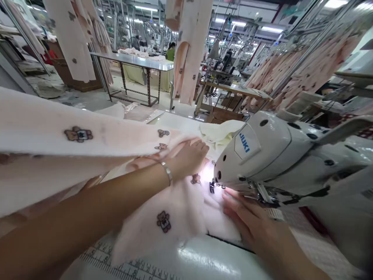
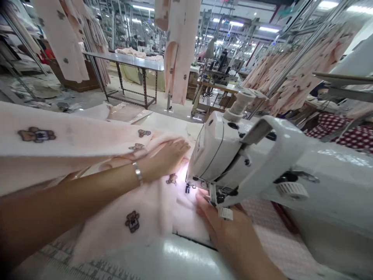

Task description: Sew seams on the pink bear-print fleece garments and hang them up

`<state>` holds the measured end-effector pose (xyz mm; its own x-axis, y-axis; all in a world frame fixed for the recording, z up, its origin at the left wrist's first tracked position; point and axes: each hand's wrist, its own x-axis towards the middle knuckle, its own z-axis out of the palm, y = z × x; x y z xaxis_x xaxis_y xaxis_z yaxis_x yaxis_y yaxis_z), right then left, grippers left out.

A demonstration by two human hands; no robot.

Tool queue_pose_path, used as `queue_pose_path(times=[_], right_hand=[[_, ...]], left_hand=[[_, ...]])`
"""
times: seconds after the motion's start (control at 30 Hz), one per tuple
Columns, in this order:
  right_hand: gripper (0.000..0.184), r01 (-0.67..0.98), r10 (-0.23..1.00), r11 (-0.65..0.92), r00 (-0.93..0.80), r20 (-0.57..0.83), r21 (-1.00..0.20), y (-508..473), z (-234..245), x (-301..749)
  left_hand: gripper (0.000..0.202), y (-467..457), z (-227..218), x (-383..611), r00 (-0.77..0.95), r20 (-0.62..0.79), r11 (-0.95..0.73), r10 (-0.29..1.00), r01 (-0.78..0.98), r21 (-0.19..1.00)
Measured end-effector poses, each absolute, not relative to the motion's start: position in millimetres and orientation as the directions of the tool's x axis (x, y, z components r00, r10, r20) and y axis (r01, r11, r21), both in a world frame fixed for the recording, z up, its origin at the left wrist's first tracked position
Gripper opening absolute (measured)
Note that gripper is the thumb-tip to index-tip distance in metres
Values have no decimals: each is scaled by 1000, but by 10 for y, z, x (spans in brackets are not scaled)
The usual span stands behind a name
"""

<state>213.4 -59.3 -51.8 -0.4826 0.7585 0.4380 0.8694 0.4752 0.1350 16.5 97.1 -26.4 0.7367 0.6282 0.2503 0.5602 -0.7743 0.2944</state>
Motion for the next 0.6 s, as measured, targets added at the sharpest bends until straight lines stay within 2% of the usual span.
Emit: queue_pose_path(times=[0.1,0.13,0.2,0.3,0.43,0.6], right_hand=[[33,757,668,650,-611,424,69,-653,-477,2021],[32,720,651,693,-642,404,29,-675,-455,1972],[29,677,646,733,-663,378,-68,-704,-410,1885],[26,657,670,733,-652,355,-177,-706,-361,1808],[24,653,697,714,-631,340,-252,-700,-336,1736],[7,720,771,633,-557,308,-283,-704,-356,1653]], left_hand=[[14,420,-123,-19,708,244,-742,663,579,337],[19,211,-92,-108,743,246,-767,622,517,380],[15,-114,-70,-270,845,167,-839,508,441,320],[9,-266,-110,-380,883,153,-882,444,402,245],[10,-195,-142,-340,844,201,-850,497,428,307],[7,-270,-133,-341,818,207,-816,537,441,374]])
